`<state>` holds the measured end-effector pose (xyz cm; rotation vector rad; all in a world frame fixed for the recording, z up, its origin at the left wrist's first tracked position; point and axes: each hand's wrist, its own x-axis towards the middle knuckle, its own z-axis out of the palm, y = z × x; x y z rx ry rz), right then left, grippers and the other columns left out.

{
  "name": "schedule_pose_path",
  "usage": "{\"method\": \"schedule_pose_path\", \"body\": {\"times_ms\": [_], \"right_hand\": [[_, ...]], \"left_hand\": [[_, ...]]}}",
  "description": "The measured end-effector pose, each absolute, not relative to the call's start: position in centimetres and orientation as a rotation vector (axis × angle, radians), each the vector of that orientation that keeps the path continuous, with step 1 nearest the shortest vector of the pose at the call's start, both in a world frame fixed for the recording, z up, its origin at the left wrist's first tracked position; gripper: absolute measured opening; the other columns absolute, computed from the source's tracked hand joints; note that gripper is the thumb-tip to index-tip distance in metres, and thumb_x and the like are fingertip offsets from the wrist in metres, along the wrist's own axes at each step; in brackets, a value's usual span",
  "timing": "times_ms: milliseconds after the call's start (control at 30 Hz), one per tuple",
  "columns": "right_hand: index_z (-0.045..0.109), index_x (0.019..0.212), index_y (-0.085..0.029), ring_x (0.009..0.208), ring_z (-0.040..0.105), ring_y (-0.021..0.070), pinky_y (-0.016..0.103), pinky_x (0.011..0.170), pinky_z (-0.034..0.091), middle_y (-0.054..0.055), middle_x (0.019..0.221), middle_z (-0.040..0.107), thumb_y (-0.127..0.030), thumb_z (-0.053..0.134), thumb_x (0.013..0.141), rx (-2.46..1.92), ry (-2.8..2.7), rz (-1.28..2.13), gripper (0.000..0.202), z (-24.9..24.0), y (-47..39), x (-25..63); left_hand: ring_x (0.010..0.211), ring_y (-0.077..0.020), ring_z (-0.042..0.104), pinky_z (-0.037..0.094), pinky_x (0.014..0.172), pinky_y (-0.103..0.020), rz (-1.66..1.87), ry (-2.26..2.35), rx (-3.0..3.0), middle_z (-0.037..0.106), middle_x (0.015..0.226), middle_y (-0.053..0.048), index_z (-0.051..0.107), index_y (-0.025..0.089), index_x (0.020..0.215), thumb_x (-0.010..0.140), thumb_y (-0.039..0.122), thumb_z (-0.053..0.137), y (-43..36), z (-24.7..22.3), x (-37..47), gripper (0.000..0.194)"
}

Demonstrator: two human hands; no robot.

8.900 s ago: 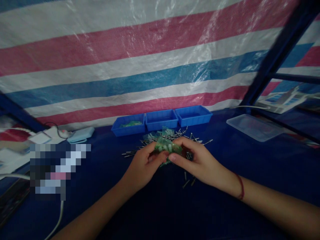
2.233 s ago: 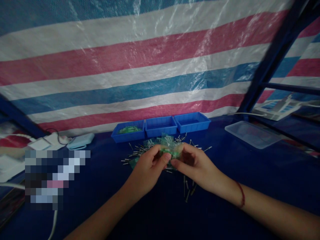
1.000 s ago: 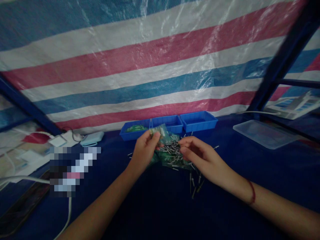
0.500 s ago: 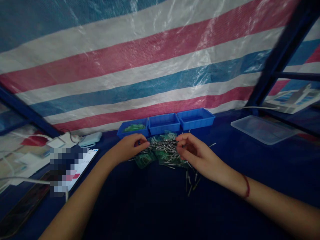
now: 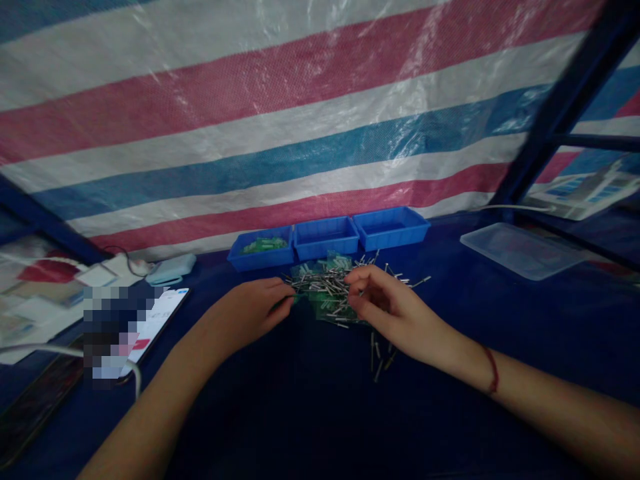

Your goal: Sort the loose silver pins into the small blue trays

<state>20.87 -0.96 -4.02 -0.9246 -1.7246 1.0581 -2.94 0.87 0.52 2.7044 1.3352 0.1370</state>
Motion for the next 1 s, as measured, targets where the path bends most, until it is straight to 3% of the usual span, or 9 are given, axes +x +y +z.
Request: {"method": "schedule_pose_path", "body": {"times_ms": [133, 233, 467, 667, 1000], "right_hand": [[0.052, 0.096, -0.020, 0.065, 0.051, 0.0110, 0.026, 0.057, 0.042, 0.000, 0.078, 0.054, -0.028, 0.051, 0.085, -0.926, -1.803, 1.005, 0.014, -3.7, -1.5, 20.8], [0.053, 0.099, -0.020, 0.067, 0.053, 0.0123, 0.028, 0.059, 0.044, 0.001, 0.079, 0.057, -0.034, 0.058, 0.080, -0.939, -1.794, 1.046, 0.023, -3.4, -1.8, 20.5], [0.058, 0.082, -0.019, 0.072, 0.058, 0.0122, 0.028, 0.068, 0.047, -0.001, 0.075, 0.062, -0.032, 0.056, 0.083, -0.689, -1.656, 1.423, 0.013, -2.9, -1.5, 20.3], [0.058, 0.077, -0.018, 0.061, 0.052, 0.0101, 0.024, 0.056, 0.042, -0.002, 0.070, 0.059, -0.032, 0.060, 0.080, -0.830, -1.671, 1.361, 0.015, -3.6, -1.4, 20.4], [0.056, 0.078, -0.018, 0.059, 0.049, 0.0091, 0.023, 0.054, 0.041, -0.002, 0.067, 0.055, -0.029, 0.059, 0.079, -0.826, -1.711, 1.335, 0.012, -4.0, -1.5, 19.9]], "left_hand": [[0.069, -0.0160, 0.055, 0.040, 0.066, -0.026, 0.630, 1.357, 2.481, 0.059, 0.075, -0.001, 0.059, 0.019, 0.083, 0.089, 0.031, 0.041, 0.6, 1.3, -2.4, 0.023], [0.059, -0.0133, 0.049, 0.038, 0.056, -0.023, 0.898, 1.328, 2.093, 0.051, 0.063, 0.002, 0.056, 0.018, 0.075, 0.089, 0.035, 0.040, 0.3, 0.6, -1.0, 0.027], [0.064, -0.0134, 0.054, 0.046, 0.061, -0.026, 0.876, 1.006, 1.660, 0.057, 0.074, -0.001, 0.058, 0.016, 0.082, 0.086, 0.038, 0.047, -1.2, -1.7, 2.4, 0.025], [0.068, -0.0134, 0.053, 0.046, 0.063, -0.026, 0.916, 0.968, 1.642, 0.056, 0.076, -0.002, 0.059, 0.014, 0.087, 0.085, 0.033, 0.051, -1.3, -3.3, 2.9, 0.021], [0.066, -0.0133, 0.050, 0.042, 0.060, -0.024, 1.020, 0.961, 1.730, 0.053, 0.072, 0.000, 0.058, 0.014, 0.081, 0.084, 0.034, 0.052, -0.8, -4.8, 2.5, 0.021]]}}
